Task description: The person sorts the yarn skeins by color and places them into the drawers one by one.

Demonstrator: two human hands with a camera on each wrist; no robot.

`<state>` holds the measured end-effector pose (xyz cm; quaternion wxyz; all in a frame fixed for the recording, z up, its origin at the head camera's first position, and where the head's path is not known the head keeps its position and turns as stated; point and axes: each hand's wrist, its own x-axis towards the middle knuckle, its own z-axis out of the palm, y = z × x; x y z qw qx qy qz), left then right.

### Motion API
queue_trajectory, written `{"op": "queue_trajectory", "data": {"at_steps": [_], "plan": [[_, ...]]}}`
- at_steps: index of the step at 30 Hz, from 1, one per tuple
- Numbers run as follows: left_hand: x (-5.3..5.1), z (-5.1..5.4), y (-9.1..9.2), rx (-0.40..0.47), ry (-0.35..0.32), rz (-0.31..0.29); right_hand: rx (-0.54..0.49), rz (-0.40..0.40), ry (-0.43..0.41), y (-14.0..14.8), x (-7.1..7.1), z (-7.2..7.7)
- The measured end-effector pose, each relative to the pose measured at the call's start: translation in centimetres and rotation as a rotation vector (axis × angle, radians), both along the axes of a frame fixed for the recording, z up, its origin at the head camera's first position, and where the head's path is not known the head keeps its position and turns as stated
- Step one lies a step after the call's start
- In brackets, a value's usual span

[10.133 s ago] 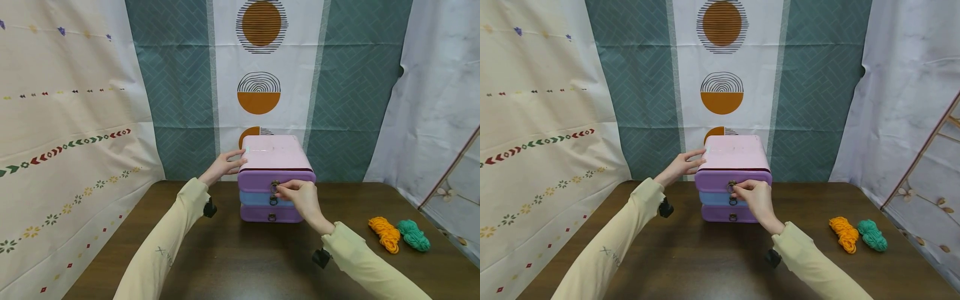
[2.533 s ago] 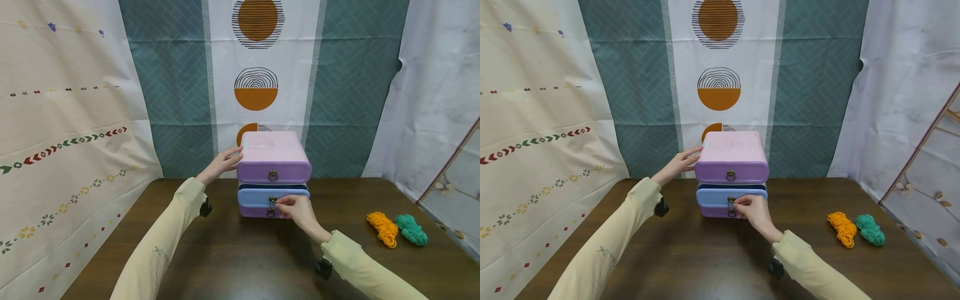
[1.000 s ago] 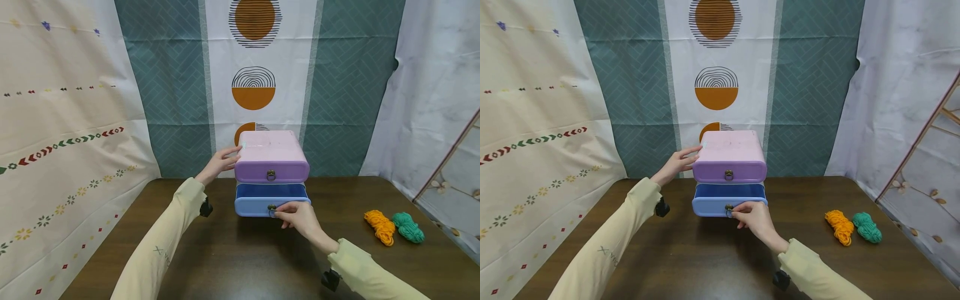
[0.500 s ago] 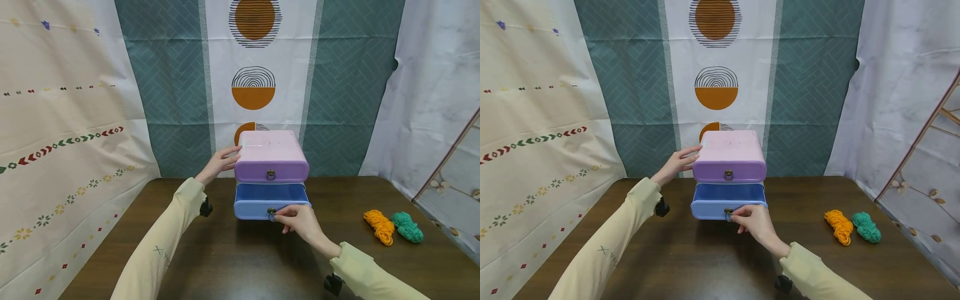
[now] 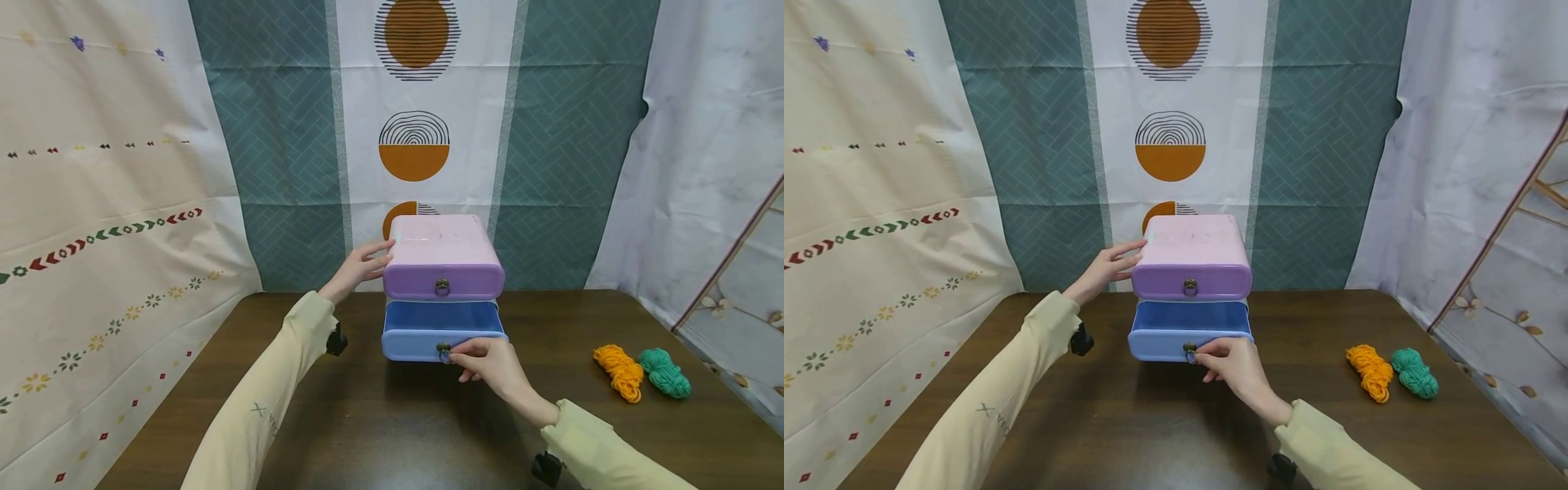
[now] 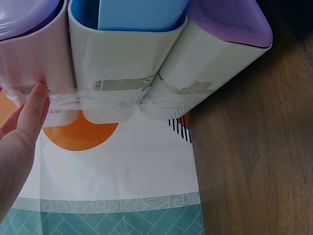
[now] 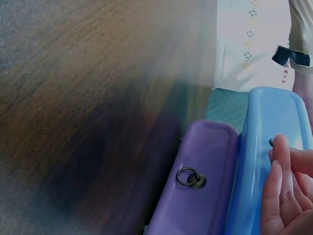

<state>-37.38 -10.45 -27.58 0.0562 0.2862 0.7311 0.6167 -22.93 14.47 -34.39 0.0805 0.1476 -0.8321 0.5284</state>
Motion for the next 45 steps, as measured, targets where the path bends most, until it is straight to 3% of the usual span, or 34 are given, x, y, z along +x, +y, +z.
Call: {"op": "queue_trajectory", "data": {"at_steps": [7,27,39,45], "plan": [[0.2,-0.1,0.0,-0.010,0.009,0.004,-0.028,0.001,-0.023,1.3,-1.9,-2.9],[0.1,0.2,0.0,-0.001,0.018,-0.002,-0.094,-0.035,0.004,2.8,-1.2,-1.9],[0.1,0.0,0.1,-0.006,0.013,0.001,-0.108,-0.018,-0.025,2.4,-1.3,-2.7],[0.1,0.1,0.1,-0.007,0.020,-0.001,-0.101,-0.031,-0.017,3.0,-1.0,-2.3]]}}
